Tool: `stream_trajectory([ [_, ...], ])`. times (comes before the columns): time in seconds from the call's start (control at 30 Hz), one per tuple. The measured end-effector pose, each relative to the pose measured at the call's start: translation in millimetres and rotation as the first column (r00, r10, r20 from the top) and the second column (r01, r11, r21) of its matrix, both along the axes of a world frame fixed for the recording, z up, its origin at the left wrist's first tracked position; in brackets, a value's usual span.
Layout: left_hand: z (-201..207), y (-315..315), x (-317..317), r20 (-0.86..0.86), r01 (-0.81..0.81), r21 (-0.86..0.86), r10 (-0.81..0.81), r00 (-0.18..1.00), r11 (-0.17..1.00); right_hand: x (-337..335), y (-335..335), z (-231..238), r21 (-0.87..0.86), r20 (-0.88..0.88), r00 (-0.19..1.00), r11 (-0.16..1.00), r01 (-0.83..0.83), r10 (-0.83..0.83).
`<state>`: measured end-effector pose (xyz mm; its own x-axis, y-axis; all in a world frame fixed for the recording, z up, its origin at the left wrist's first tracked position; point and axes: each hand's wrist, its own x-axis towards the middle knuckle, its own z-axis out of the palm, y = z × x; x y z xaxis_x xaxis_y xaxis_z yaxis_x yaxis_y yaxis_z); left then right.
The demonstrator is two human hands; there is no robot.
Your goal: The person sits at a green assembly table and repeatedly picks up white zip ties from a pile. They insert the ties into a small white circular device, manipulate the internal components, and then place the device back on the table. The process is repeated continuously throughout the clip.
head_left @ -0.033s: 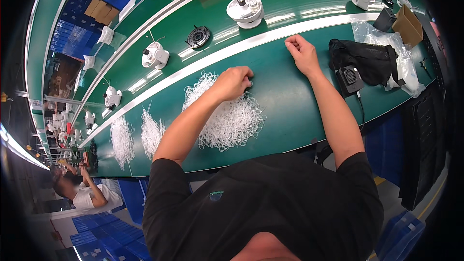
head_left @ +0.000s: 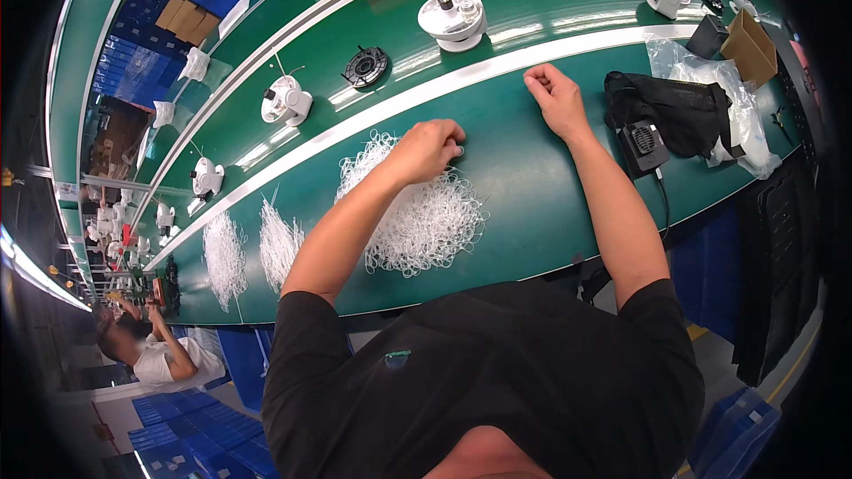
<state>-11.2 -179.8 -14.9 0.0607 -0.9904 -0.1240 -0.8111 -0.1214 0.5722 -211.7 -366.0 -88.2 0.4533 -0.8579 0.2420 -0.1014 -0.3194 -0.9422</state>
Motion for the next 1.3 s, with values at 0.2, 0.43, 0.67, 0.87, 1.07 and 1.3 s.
stream_trajectory([
  [0.2, 20, 7, 22, -0.307, -0.164, 0.111, 0.191, 0.932, 0.980, 1, -1, -1, -0.026, 0.021, 1.000, 1.000, -0.014, 0.015],
  [0.43, 23, 34, 99, -0.823, -0.468, -0.031, 0.244, 0.513, 0.883, 1, 2, 2, -0.053, 0.033, 0.999, 0.998, -0.030, 0.032],
  [0.67, -27, 71, 237, -0.928, -0.988, -0.039, 0.362, 0.090, 0.148, 4, 7, 6, -0.048, 0.024, 1.000, 0.999, -0.008, 0.009],
  [0.87, -44, 56, 276, -0.937, -0.968, 0.128, 0.347, -0.046, 0.215, 6, 11, 8, -0.083, 0.005, 1.000, 0.997, 0.006, -0.005],
  [1.07, -45, 38, 270, -0.953, -0.971, 0.092, 0.303, -0.021, 0.220, 5, 11, 12, -0.171, 0.021, 1.000, 0.985, -0.011, 0.014],
  [1.3, 7, 34, 157, -0.953, -0.888, -0.059, 0.239, 0.186, 0.457, 19, 31, 36, -0.156, -0.085, 0.987, 0.976, -0.150, 0.138],
])
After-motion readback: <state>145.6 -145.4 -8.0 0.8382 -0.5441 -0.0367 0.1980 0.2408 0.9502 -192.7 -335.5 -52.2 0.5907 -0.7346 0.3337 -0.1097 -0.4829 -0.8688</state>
